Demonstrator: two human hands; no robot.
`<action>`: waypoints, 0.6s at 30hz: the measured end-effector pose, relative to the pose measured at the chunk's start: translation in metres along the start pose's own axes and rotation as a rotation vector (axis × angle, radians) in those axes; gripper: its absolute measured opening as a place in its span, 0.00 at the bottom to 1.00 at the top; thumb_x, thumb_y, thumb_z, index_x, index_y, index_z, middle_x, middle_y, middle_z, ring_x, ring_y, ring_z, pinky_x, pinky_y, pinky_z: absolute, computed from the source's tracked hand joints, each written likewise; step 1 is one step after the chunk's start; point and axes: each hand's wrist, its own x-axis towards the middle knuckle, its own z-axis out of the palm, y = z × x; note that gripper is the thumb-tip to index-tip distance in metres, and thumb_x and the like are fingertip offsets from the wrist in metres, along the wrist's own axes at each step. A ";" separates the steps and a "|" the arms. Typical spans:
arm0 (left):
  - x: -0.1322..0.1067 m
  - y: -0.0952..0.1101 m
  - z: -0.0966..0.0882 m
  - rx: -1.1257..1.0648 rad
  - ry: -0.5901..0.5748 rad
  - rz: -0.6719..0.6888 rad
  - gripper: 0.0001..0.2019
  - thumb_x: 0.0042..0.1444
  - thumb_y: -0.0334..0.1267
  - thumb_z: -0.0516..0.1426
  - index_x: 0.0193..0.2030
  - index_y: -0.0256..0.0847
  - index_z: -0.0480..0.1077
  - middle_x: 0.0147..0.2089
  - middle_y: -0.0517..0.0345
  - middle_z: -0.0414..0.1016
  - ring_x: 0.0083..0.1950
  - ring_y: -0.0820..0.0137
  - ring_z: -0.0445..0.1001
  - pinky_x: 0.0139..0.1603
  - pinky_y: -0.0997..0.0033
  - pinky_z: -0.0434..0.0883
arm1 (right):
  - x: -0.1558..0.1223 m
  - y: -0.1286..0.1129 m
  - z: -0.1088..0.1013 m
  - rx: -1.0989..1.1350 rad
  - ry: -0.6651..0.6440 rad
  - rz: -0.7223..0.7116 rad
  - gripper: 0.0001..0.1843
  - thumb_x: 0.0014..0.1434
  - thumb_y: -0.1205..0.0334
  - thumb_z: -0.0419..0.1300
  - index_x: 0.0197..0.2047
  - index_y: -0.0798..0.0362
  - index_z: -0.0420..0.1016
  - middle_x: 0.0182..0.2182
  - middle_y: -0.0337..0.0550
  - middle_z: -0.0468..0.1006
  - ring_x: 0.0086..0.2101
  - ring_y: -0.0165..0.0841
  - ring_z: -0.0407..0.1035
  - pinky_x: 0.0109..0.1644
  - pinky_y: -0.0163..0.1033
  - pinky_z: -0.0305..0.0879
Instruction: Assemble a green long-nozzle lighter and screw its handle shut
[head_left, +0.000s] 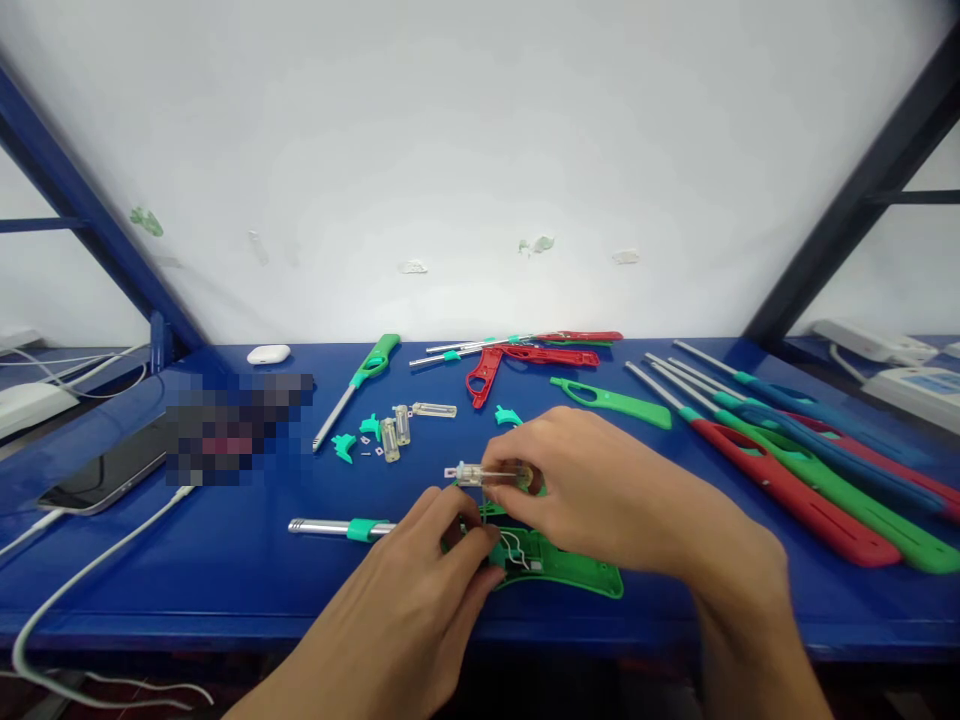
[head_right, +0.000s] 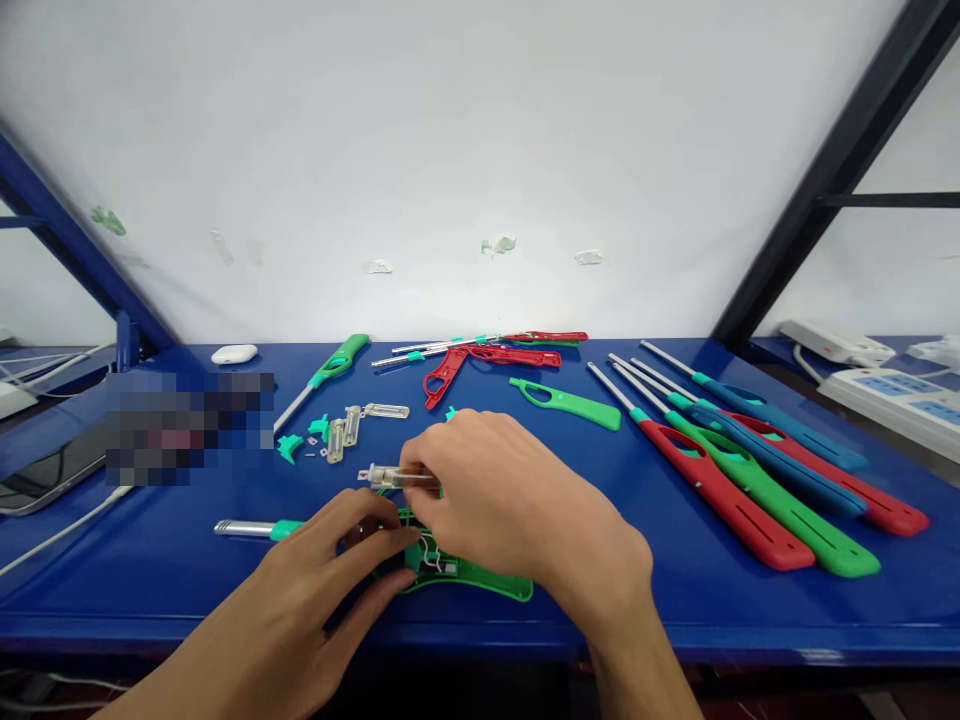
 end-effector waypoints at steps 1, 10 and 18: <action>0.000 0.000 0.000 0.006 0.006 0.008 0.10 0.73 0.27 0.50 0.50 0.41 0.71 0.53 0.51 0.71 0.51 0.62 0.75 0.53 0.56 0.81 | 0.000 0.000 0.000 0.001 0.001 -0.002 0.14 0.67 0.66 0.59 0.28 0.51 0.73 0.25 0.34 0.77 0.27 0.27 0.62 0.32 0.41 0.47; -0.001 0.000 0.002 0.070 -0.002 0.005 0.13 0.71 0.24 0.48 0.44 0.41 0.72 0.48 0.51 0.72 0.43 0.64 0.76 0.44 0.59 0.83 | 0.000 -0.001 -0.001 0.005 0.006 -0.018 0.14 0.68 0.66 0.58 0.28 0.52 0.73 0.25 0.37 0.75 0.27 0.28 0.62 0.33 0.41 0.45; -0.004 0.000 0.008 0.241 -0.082 0.033 0.26 0.57 0.16 0.46 0.53 0.42 0.75 0.50 0.50 0.75 0.47 0.57 0.76 0.49 0.49 0.84 | 0.002 -0.001 0.001 -0.010 0.077 -0.035 0.14 0.68 0.67 0.59 0.28 0.52 0.70 0.24 0.32 0.74 0.27 0.27 0.60 0.33 0.41 0.45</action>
